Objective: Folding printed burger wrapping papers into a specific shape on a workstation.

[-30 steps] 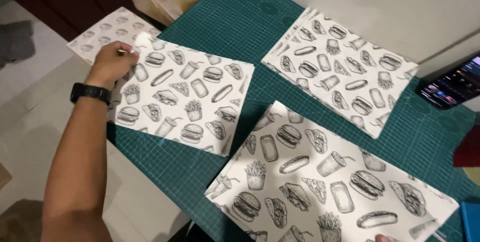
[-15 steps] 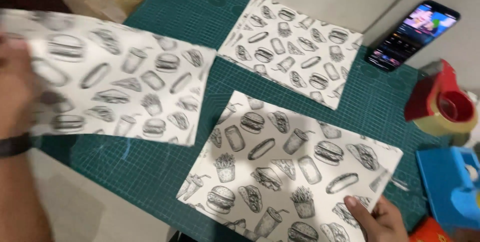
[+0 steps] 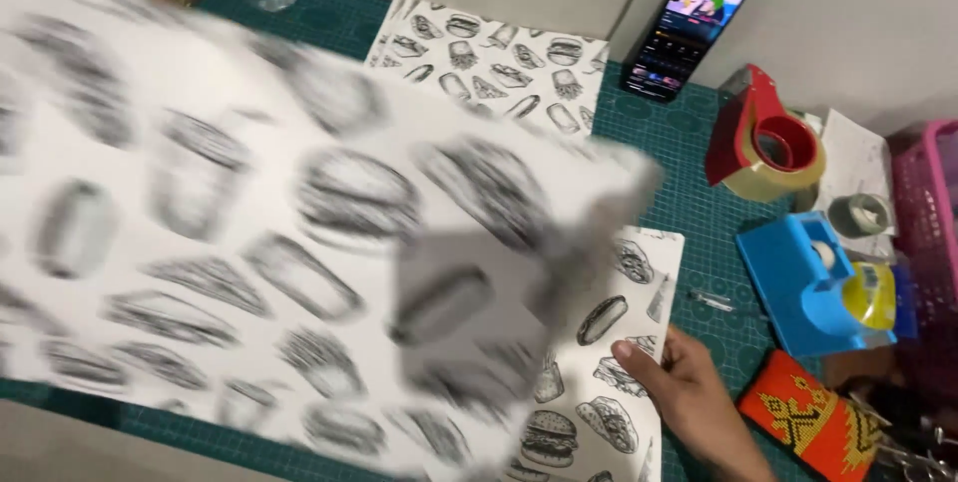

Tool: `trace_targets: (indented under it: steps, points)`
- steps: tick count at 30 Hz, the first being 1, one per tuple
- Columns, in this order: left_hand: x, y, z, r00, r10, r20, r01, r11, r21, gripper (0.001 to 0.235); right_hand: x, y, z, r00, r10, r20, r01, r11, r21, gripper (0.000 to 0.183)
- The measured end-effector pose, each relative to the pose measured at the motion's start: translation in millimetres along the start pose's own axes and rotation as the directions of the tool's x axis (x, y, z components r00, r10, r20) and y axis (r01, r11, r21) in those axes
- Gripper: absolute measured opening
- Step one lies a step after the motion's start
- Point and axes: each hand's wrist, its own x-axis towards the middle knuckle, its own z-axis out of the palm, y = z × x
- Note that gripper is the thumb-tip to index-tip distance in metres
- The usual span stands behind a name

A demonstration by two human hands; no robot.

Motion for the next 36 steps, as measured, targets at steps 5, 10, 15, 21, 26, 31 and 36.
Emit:
trace_targets:
  steps: [5,10,15,21,26,31,36]
  points:
    - [-7,-70,87,0.967,-0.232,0.104,0.246,0.958,-0.145,0.025,3,13,-4,0.992,-0.118,0.053,0.104,0.971,0.213,0.038]
    - [-19,-107,139,0.893,-0.423,0.155,0.401,0.903,0.152,0.011,-2,-4,2,0.998,0.045,0.050,-0.057,0.962,0.267,0.047]
    - [-16,-125,140,0.918,-0.393,0.060,0.387,0.918,0.092,0.014,4,-4,-4,0.959,0.273,0.081,-0.277,0.834,0.477,0.056]
    - [-23,-99,144,0.882,-0.470,0.039,0.464,0.880,0.107,0.007,-7,-26,2,0.974,0.213,0.084,-0.223,0.965,0.138,0.062]
    - [-19,-102,135,0.867,-0.498,0.026,0.489,0.859,0.151,0.021,-22,-57,16,0.940,0.342,-0.010,-0.321,0.891,0.321,0.056]
    - [-24,-83,131,0.954,-0.301,-0.002,0.295,0.935,0.194,0.040,-28,-50,15,0.898,0.419,-0.134,-0.280,0.779,0.561,0.042]
    - [-41,-36,141,0.765,-0.644,0.029,0.644,0.765,-0.008,0.051,-25,-33,10,0.891,0.388,-0.237,-0.201,0.804,0.559,0.052]
